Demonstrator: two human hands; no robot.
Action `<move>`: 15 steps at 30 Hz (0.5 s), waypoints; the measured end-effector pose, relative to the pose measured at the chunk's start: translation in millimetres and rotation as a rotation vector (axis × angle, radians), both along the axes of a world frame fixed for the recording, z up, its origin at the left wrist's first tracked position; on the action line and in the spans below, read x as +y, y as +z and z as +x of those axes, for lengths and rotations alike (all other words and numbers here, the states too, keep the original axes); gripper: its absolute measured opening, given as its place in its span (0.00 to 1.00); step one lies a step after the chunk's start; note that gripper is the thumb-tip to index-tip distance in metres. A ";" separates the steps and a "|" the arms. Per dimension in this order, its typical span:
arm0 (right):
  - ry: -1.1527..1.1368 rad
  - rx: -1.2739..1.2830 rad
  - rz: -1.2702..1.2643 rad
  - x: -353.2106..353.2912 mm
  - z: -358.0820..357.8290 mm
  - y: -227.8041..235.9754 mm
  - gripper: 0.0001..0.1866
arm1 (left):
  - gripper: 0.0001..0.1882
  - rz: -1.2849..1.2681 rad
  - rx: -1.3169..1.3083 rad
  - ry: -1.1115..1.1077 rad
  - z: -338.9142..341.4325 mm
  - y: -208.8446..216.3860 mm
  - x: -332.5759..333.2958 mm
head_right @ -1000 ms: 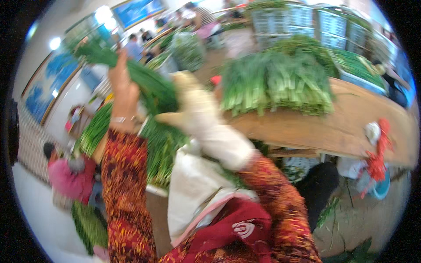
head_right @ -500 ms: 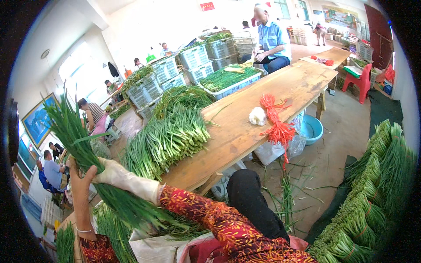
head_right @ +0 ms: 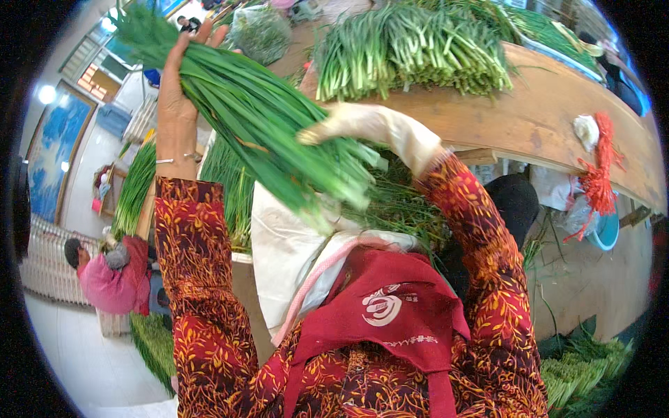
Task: The person cleans and bundles chives by peeling off damaged leaves from bunches by hand and placing the gathered chives onto a wooden table.
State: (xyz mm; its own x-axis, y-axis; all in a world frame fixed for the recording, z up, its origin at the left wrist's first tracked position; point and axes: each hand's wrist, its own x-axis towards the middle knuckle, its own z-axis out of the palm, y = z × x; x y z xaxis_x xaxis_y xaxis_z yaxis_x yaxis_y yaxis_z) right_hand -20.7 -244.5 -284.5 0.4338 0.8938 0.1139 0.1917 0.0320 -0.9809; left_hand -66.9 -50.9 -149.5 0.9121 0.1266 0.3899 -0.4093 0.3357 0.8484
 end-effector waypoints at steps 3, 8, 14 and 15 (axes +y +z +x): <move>-0.129 0.250 -0.190 -19.9 6.1 -61.6 0.15 | 0.09 -0.138 0.034 0.097 -0.9 2.7 79.8; -0.269 -0.231 -0.156 -71.2 -4.4 -169.8 0.05 | 0.08 -0.153 0.033 0.248 -26.2 -10.4 102.7; -0.182 -0.006 -0.727 -85.0 -39.3 -155.2 0.09 | 0.09 -0.159 0.046 0.388 -60.9 -28.4 121.7; -0.366 0.212 -0.435 -82.0 -49.3 -129.6 0.10 | 0.07 -0.124 0.052 0.499 -71.3 -26.9 120.1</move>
